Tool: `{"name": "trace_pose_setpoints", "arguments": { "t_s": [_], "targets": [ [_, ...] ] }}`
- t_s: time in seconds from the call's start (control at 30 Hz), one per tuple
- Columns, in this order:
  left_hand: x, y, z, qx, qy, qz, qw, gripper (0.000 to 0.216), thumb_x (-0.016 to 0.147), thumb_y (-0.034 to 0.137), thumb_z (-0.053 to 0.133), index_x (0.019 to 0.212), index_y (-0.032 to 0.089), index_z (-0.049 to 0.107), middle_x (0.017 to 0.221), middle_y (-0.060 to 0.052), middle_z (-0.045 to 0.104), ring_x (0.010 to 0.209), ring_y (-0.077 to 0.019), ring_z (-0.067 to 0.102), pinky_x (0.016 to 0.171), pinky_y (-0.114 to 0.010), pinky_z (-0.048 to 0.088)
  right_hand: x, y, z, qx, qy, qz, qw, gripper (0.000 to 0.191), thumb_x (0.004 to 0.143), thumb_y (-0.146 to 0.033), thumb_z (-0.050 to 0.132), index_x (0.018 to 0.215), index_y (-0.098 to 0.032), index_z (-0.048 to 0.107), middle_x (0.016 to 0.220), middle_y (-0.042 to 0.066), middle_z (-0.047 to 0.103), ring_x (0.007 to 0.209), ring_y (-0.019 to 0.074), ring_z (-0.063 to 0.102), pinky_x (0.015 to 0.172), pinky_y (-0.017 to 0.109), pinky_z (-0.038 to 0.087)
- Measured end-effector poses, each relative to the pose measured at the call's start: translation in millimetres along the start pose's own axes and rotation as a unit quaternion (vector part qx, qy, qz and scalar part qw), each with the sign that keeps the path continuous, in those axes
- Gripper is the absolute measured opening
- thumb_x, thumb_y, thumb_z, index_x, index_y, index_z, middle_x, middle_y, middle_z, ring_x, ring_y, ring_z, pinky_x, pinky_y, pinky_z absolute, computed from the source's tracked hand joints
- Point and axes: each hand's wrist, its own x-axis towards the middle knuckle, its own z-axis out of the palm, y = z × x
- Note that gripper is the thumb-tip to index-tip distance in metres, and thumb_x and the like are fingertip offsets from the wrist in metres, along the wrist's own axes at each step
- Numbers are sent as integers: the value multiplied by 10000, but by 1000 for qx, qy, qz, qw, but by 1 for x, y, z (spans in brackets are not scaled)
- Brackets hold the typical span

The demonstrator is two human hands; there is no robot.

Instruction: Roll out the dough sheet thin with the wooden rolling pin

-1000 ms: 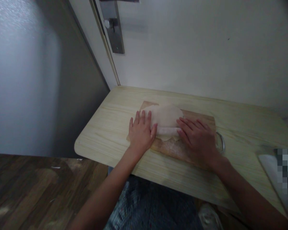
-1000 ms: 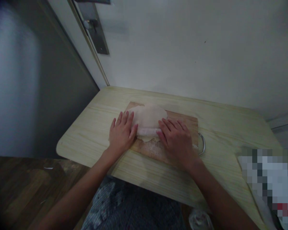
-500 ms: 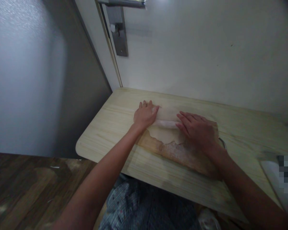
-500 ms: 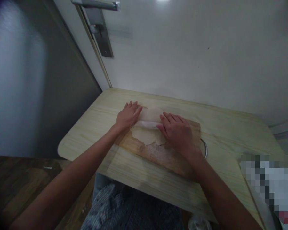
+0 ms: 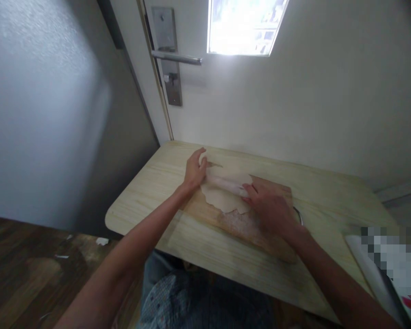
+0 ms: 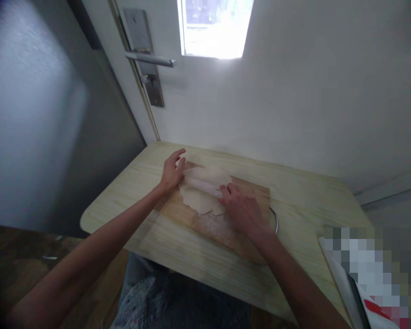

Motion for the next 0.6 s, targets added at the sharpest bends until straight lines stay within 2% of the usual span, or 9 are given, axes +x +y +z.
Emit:
{"name": "trace_pose_setpoints", "arguments": {
  "t_s": [0.07,0.13,0.2,0.33,0.43,0.5,0.6],
  "targets": [
    [-16,1,-16,-181,33,-88,979,258,719,143,465,959,142,562,1100,-80,566,1044,-174,494,924,-313,359,-10,9,4,103,10,48,993,303,876,-346,316,1045,-176,501,972,99,599,786,216,577,584,304,418],
    [-29,2,-33,-239,34,-141,960,189,687,131,470,850,138,566,963,-70,606,956,-175,542,889,-334,396,-20,22,8,224,28,89,970,342,870,-404,292,1015,-175,500,921,89,611,792,211,578,618,309,429],
    [-37,6,-48,-281,10,-221,934,140,686,112,460,788,139,553,865,-56,611,862,-149,574,849,-306,427,-28,33,12,326,37,124,936,367,845,-464,300,956,-183,508,799,61,608,706,191,576,582,298,434],
    [-37,17,-63,-338,-81,-404,846,104,709,80,449,750,118,537,801,-94,602,745,-144,599,744,-274,483,-37,42,16,479,10,219,850,376,779,-561,344,722,-208,459,518,-36,463,417,120,466,395,250,382],
    [-31,22,-63,-331,-121,-453,819,91,742,93,424,755,116,512,798,-119,592,714,-159,609,673,-276,511,-38,41,21,552,14,248,796,385,754,-583,369,643,-216,400,489,-59,422,382,91,434,372,226,375],
    [-27,23,-61,-325,-125,-465,814,103,766,97,392,750,127,490,788,-109,581,705,-145,611,665,-254,515,-38,40,24,570,25,243,785,376,756,-574,381,651,-214,404,491,-65,421,385,82,431,378,216,375],
    [-24,22,-56,-310,-131,-463,820,146,776,76,367,707,134,482,749,-95,576,688,-119,610,681,-212,509,-38,40,28,571,34,230,787,364,765,-561,386,672,-210,414,488,-68,419,387,81,430,375,211,360]
  ]
}}
